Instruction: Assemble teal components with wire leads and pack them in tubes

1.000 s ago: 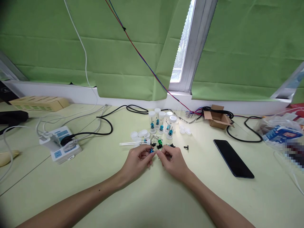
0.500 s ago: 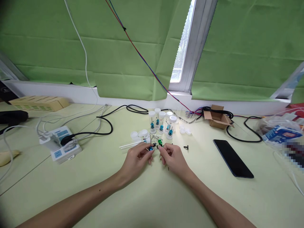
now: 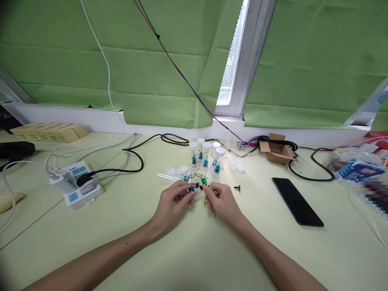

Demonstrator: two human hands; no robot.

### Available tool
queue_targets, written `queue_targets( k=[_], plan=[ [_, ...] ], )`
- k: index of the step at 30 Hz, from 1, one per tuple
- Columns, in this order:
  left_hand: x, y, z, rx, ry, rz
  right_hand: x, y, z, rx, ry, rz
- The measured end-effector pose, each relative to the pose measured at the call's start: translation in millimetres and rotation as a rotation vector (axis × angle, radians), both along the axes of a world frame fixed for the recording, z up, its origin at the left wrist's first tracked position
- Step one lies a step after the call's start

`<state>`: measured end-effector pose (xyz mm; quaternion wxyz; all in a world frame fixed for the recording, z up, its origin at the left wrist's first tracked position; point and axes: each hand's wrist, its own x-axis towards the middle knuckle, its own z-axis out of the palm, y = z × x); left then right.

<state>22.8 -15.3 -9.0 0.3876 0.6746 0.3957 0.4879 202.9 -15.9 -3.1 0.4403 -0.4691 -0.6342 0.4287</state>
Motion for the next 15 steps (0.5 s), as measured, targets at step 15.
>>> queue_targets(
  k=[15],
  plan=[
    [1.5, -0.3, 1.5, 0.000, -0.055, -0.011, 0.5, 0.9, -1.6, -0.015, -0.001, 0.018]
  ],
)
